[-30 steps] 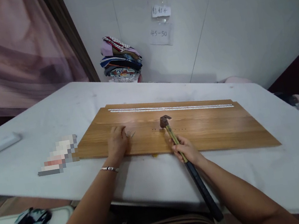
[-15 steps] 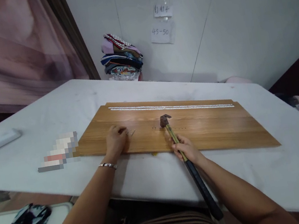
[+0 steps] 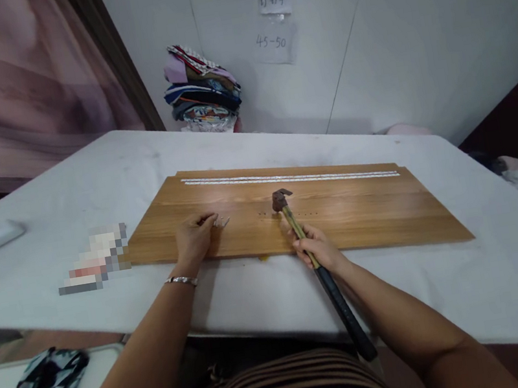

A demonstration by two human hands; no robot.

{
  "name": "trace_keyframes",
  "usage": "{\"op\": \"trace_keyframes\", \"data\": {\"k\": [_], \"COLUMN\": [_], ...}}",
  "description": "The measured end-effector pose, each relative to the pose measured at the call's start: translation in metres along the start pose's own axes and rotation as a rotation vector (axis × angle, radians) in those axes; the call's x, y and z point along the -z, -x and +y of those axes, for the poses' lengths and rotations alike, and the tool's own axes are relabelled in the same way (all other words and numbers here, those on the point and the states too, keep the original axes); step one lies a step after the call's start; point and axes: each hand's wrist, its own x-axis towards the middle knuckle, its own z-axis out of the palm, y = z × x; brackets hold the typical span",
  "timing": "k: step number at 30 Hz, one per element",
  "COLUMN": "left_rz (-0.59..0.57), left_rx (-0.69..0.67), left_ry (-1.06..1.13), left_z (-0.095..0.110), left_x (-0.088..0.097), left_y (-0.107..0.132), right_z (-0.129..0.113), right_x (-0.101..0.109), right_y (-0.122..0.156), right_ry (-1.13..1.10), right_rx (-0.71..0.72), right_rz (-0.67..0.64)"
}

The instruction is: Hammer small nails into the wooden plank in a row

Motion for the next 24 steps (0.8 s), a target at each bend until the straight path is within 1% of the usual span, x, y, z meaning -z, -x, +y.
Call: {"op": "trace_keyframes", "data": {"k": [6,9,12,15,19,24], "left_rz": [-0.024,-0.026,-0.033,-0.022,0.003,-0.028], "left_rx": [-0.013,-0.011,-0.01,-0.047,-0.102,-0.067], "left_ry": [-0.015,-0.013,-0.02,-0.038,-0.051,-0.036], "left_z": [0.002,0.0,-0.004,-0.005,-0.001,0.008], "left_x": [0.0,-0.001,-0.002,-0.003,-0.002,0.0], "left_y": [0.0,0.0,-0.001,-0.001,0.0,0.001], "right_z": [-0.001,-0.001,-0.001,0.0,-0.001,-0.002], "right_x": [-0.001,0.0,0.0,0.0,0.0,-0.001], "right_y": [0.0,0.0,-0.001,-0.001,-0.001,-0.001], "right_ry": [0.009,0.008,0.003,-0.009,-0.032,-0.002], "right_rx": [-0.004,0.018,0.011,0.0,0.031,0.006], "right_rz": [0.006,0.013,0.009,0.017,0.013,-0.002]}}
